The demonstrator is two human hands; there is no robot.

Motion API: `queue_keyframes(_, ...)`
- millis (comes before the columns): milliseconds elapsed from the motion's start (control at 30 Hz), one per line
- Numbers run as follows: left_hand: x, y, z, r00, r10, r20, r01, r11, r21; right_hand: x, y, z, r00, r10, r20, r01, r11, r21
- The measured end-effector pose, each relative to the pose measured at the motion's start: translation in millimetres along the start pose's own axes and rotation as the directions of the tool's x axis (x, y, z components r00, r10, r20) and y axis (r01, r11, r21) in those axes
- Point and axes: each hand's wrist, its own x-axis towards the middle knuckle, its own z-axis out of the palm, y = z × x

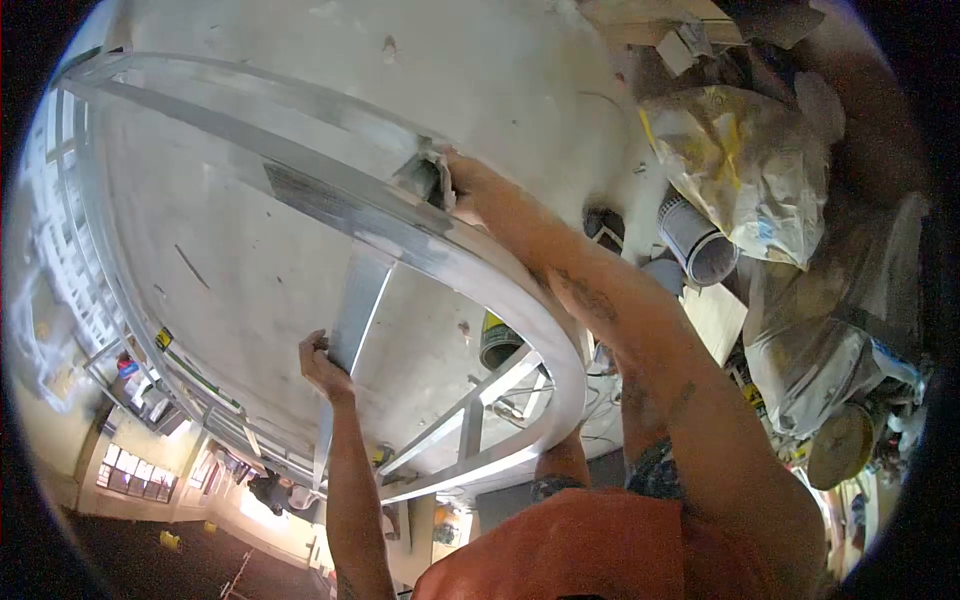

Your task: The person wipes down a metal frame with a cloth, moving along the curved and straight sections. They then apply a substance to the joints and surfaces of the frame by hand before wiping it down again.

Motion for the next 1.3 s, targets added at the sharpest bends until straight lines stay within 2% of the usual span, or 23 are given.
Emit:
queue_keyframes(67, 2.3, 1.9, -0.4, 0.994, 0.106, -0.019, -0.106, 0.994, -0.023, 14.2, -8.8, -13.5, 0.991, 0.101, -0.091, -0.088, 0.987, 0.132)
queue_keyframes(100, 6.2, -1.0, 1.9, 0.994, 0.110, -0.023, -0.111, 0.993, -0.036, 39.3, -4.8, -53.9, 0.986, -0.148, 0.072, 0.165, 0.872, -0.461)
queue_keyframes(167, 5.7, -16.3, 0.0, 0.996, 0.084, -0.035, -0.085, 0.996, -0.039, -1.0, -26.8, -64.7, 0.834, -0.297, 0.464, 0.533, 0.222, -0.816)
queue_keyframes(233, 2.6, 1.1, 0.7, 0.997, 0.041, -0.058, -0.043, 0.999, -0.026, -84.1, -74.6, -20.6, 0.885, -0.298, 0.358, 0.463, 0.476, -0.748)
queue_keyframes(267, 0.3, 7.8, 2.0, 0.998, 0.012, -0.068, -0.013, 1.000, -0.012, -92.0, -89.5, -7.9, 0.977, -0.169, 0.132, 0.214, 0.807, -0.550)
queue_keyframes(300, 0.5, 3.6, 3.1, 0.997, 0.008, -0.076, -0.009, 1.000, -0.020, -78.9, -93.6, -9.6, 0.977, -0.167, 0.136, 0.215, 0.800, -0.560)
queue_keyframes(333, 2.1, -4.4, 1.3, 0.998, -0.009, -0.065, 0.007, 1.000, -0.026, -55.8, -91.2, -20.5, 0.830, -0.481, 0.284, 0.491, 0.386, -0.781)
queue_keyframes(367, 2.4, -10.6, 1.2, 0.998, -0.025, -0.054, 0.023, 0.999, -0.027, -29.7, -83.0, -35.4, 0.576, -0.632, 0.519, 0.566, -0.150, -0.811)
queue_keyframes(400, 2.5, -10.0, 1.2, 0.998, -0.028, -0.060, 0.026, 0.999, -0.025, 4.0, -63.4, -55.5, 0.578, -0.627, 0.522, 0.569, -0.149, -0.809)
queue_keyframes(433, 3.0, -5.9, -0.4, 0.998, -0.029, -0.060, 0.027, 0.999, -0.036, 41.1, -37.5, -78.5, 0.552, -0.524, 0.649, 0.394, -0.521, -0.757)
queue_keyframes(500, 3.4, -7.0, 2.5, 0.998, -0.034, -0.045, 0.033, 0.999, -0.034, 10.2, -30.2, -56.6, 0.739, -0.510, 0.440, 0.268, -0.377, -0.887)
queue_keyframes(533, 5.6, -10.2, 3.5, 0.999, -0.008, -0.046, 0.007, 1.000, -0.019, 3.7, -29.8, -58.6, 0.747, -0.512, 0.424, 0.262, -0.360, -0.895)
queue_keyframes(600, 1.1, -15.7, -4.0, 0.999, 0.011, -0.031, -0.010, 1.000, 0.020, -2.9, -19.0, -75.8, 0.604, -0.498, 0.622, 0.335, -0.550, -0.765)
queue_keyframes(767, 5.3, -18.7, -1.2, 0.989, -0.144, -0.022, 0.142, 0.987, -0.070, -64.5, 12.8, -180.4, 0.446, -0.640, 0.626, 0.214, -0.603, -0.768)
queue_keyframes(800, 8.0, -15.0, 0.9, 0.990, -0.141, -0.022, 0.139, 0.987, -0.080, -81.9, 27.9, -219.1, 0.674, -0.643, 0.364, 0.316, -0.193, -0.929)
queue_keyframes(867, 2.1, -7.8, -1.1, 0.994, -0.105, -0.014, 0.104, 0.992, -0.075, -98.8, 34.0, -219.0, 0.877, -0.466, 0.120, 0.261, 0.251, -0.932)
queue_keyframes(933, 3.6, -4.6, -0.5, 0.995, -0.097, -0.021, 0.096, 0.995, -0.041, -72.4, 29.3, -200.0, 0.561, -0.715, 0.417, 0.074, -0.458, -0.886)
queue_keyframes(967, 2.3, -4.7, -2.9, 0.997, -0.082, -0.012, 0.082, 0.997, 0.004, -40.6, 19.7, -189.7, 0.491, -0.691, 0.531, 0.079, -0.571, -0.817)
queue_keyframes(1000, -0.4, -4.0, -5.6, 0.995, -0.100, -0.007, 0.100, 0.995, 0.014, -31.4, 4.0, -140.9, 0.568, -0.665, 0.485, 0.124, -0.514, -0.849)
queue_keyframes(1067, 2.4, 0.5, 0.8, 0.998, -0.053, -0.031, 0.052, 0.998, -0.022, 20.0, -21.6, -83.6, 0.570, -0.496, 0.655, 0.263, -0.646, -0.717)
queue_keyframes(1167, 7.4, -2.1, -2.1, 0.999, -0.049, -0.012, 0.049, 0.998, 0.028, 38.4, -33.3, -75.8, 0.658, -0.429, 0.618, 0.161, -0.722, -0.673)
queue_keyframes(1267, 2.9, -3.9, 0.0, 0.999, -0.048, -0.022, 0.048, 0.999, -0.021, 31.3, -31.2, -104.5, 0.710, -0.375, 0.596, 0.445, -0.417, -0.792)
queue_keyframes(1300, 3.7, -4.9, 0.7, 0.998, -0.056, -0.031, 0.053, 0.994, -0.094, 21.9, -18.7, -117.1, 0.611, -0.546, 0.573, 0.338, -0.474, -0.813)
